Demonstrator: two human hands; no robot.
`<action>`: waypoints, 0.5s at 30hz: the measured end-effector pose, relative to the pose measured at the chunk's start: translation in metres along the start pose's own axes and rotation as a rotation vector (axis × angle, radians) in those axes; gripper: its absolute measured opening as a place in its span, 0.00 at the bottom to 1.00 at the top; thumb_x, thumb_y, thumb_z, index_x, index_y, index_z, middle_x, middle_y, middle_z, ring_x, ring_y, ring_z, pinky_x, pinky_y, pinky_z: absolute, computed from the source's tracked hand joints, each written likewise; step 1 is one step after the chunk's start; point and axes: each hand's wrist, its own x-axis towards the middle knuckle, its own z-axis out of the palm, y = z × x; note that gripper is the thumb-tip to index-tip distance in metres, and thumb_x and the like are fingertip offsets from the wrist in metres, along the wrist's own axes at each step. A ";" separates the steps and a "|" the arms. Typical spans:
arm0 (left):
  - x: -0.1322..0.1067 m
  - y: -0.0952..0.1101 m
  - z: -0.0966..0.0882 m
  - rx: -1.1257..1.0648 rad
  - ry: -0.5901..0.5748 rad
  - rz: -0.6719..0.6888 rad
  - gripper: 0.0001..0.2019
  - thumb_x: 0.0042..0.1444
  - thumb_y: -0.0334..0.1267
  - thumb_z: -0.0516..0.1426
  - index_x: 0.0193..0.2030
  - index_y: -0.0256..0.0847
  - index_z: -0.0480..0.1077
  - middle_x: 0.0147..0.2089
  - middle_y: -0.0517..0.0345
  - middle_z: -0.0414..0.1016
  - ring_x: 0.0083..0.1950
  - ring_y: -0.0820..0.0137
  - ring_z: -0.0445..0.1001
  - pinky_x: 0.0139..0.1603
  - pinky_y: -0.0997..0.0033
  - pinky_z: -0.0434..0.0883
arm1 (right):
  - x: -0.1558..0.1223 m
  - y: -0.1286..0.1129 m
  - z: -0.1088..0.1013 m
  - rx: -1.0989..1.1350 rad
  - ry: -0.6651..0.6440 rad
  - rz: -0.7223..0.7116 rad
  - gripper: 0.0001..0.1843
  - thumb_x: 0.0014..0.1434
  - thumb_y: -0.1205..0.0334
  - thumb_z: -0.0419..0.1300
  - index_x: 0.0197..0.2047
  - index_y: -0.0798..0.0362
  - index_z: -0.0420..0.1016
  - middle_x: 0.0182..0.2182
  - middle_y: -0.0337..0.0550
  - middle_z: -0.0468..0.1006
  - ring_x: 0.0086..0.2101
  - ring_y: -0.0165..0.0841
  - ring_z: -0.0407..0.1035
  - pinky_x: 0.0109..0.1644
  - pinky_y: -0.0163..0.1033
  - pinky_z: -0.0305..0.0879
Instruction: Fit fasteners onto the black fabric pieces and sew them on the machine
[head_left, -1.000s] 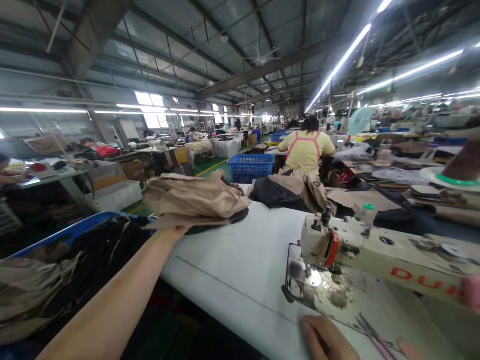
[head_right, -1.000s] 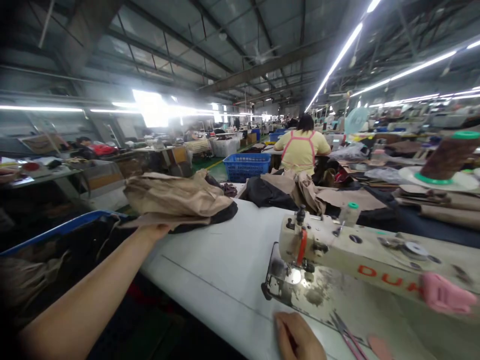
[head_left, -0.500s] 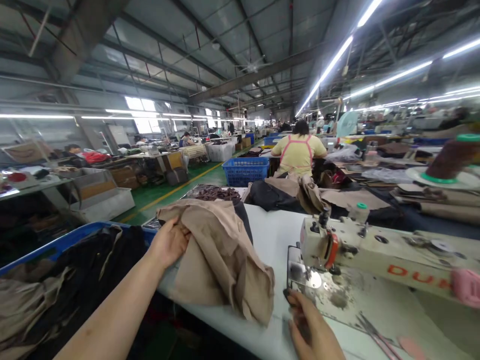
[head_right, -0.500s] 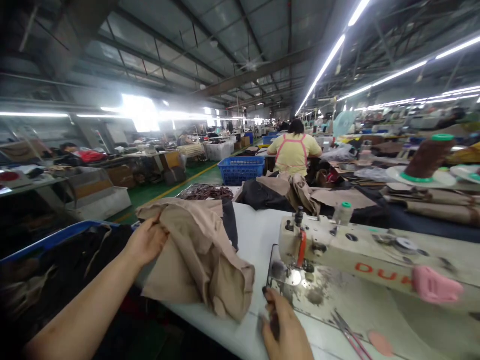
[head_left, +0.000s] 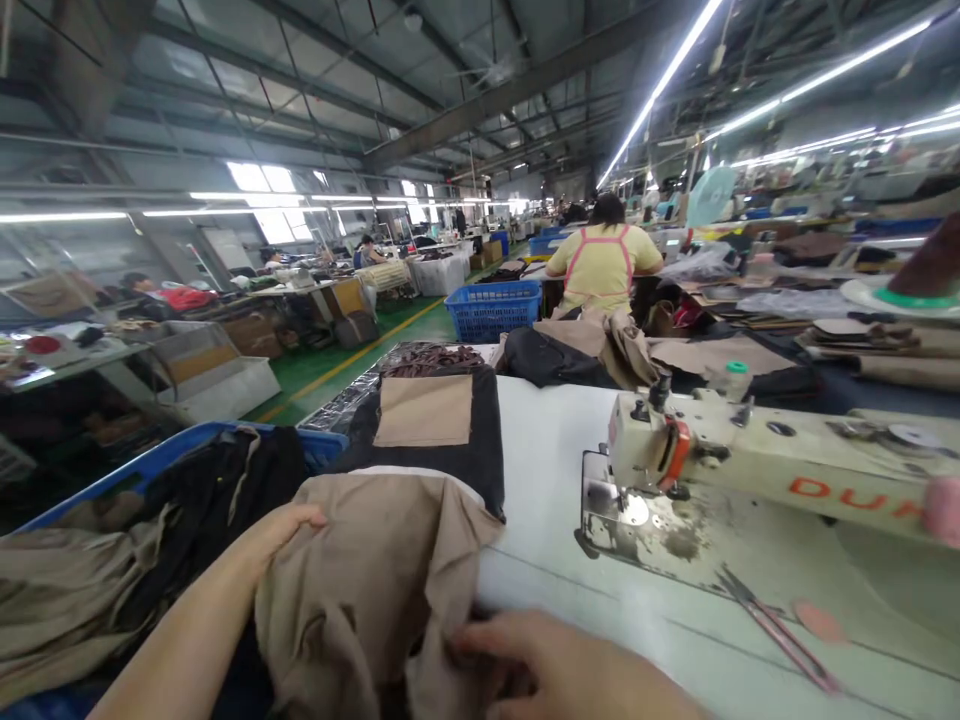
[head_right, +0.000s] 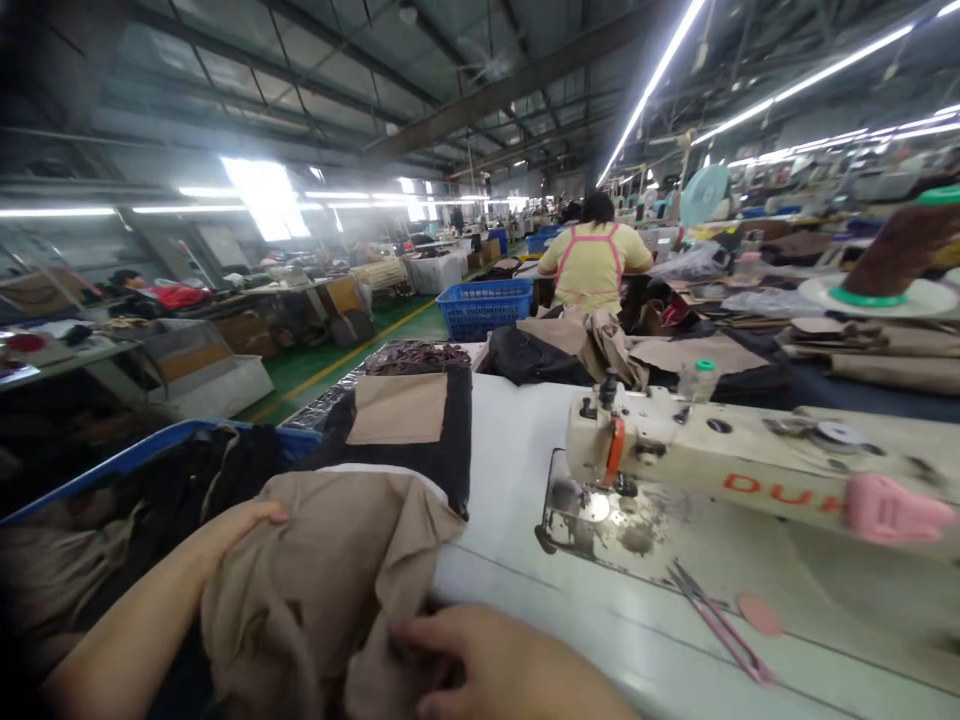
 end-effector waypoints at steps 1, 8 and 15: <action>0.003 -0.003 -0.001 -0.011 -0.009 -0.001 0.18 0.35 0.26 0.60 0.38 0.40 0.73 0.22 0.55 0.78 0.28 0.46 0.82 0.32 0.48 0.81 | 0.001 -0.004 0.001 0.041 -0.064 -0.033 0.28 0.57 0.69 0.62 0.58 0.38 0.79 0.50 0.36 0.84 0.43 0.32 0.79 0.46 0.31 0.73; 0.019 -0.026 0.008 0.007 -0.035 0.030 0.25 0.26 0.22 0.53 0.37 0.41 0.68 0.19 0.64 0.71 0.23 0.54 0.79 0.24 0.57 0.79 | 0.026 0.040 -0.006 -0.385 0.597 0.287 0.08 0.63 0.66 0.59 0.35 0.54 0.80 0.33 0.44 0.79 0.34 0.35 0.73 0.40 0.37 0.68; 0.023 -0.034 0.011 0.120 -0.043 0.106 0.20 0.31 0.21 0.53 0.35 0.37 0.69 0.20 0.63 0.70 0.27 0.54 0.80 0.28 0.59 0.79 | 0.041 0.048 0.000 -0.457 0.607 0.269 0.06 0.60 0.65 0.63 0.42 0.52 0.79 0.40 0.44 0.77 0.42 0.37 0.72 0.48 0.37 0.65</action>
